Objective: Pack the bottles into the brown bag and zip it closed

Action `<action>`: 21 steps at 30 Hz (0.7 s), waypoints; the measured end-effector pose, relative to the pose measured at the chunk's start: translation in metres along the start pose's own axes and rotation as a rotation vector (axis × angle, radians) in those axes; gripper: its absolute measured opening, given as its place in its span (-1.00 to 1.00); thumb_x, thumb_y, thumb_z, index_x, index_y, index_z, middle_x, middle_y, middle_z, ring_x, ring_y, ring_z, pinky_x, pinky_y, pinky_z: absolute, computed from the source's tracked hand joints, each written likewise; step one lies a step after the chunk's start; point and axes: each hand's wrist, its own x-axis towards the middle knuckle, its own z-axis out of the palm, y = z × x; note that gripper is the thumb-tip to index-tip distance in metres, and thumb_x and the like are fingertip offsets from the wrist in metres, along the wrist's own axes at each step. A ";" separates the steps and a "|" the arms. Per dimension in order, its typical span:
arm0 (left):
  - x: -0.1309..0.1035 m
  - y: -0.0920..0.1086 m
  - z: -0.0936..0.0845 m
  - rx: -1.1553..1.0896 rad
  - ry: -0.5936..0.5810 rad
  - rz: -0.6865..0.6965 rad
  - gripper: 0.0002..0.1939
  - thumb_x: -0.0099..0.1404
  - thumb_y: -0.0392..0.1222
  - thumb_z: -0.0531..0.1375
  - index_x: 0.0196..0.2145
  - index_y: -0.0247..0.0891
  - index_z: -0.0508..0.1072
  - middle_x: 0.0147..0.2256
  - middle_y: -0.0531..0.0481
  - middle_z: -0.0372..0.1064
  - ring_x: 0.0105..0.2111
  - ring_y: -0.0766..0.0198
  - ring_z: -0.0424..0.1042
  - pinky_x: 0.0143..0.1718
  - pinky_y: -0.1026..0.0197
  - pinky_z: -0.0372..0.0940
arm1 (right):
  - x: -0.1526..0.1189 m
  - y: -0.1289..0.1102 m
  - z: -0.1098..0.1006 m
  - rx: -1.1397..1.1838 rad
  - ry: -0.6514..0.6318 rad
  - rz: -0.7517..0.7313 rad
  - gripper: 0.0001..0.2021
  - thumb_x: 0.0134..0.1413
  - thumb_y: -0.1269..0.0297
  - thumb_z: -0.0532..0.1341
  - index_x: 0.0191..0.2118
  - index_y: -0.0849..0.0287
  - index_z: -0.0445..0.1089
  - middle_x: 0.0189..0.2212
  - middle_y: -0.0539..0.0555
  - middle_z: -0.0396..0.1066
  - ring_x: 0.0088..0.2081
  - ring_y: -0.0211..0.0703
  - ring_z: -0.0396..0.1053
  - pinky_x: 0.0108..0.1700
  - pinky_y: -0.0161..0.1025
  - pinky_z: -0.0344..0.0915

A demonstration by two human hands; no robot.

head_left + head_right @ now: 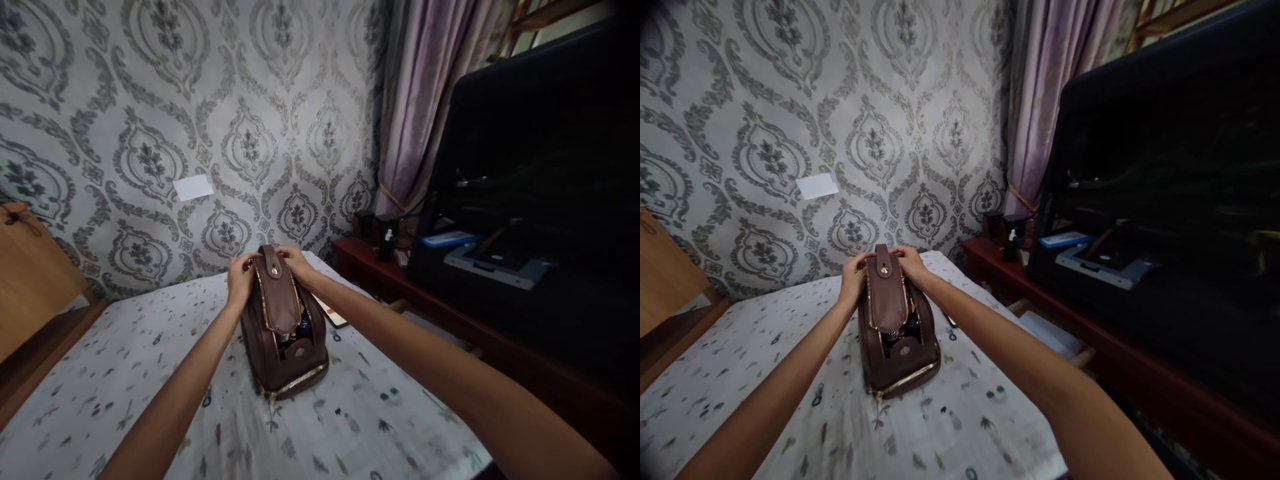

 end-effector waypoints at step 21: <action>-0.126 0.063 -0.029 0.045 -0.234 0.181 -0.58 0.38 0.03 0.13 0.12 -0.11 0.43 0.14 -0.10 0.36 0.18 0.09 0.30 0.27 0.01 0.12 | -0.051 0.003 -0.015 -0.110 -0.013 -0.111 -0.81 -0.07 0.30 0.35 -0.25 0.13 0.60 -0.23 0.04 0.60 -0.16 -0.07 0.52 0.00 -0.12 0.41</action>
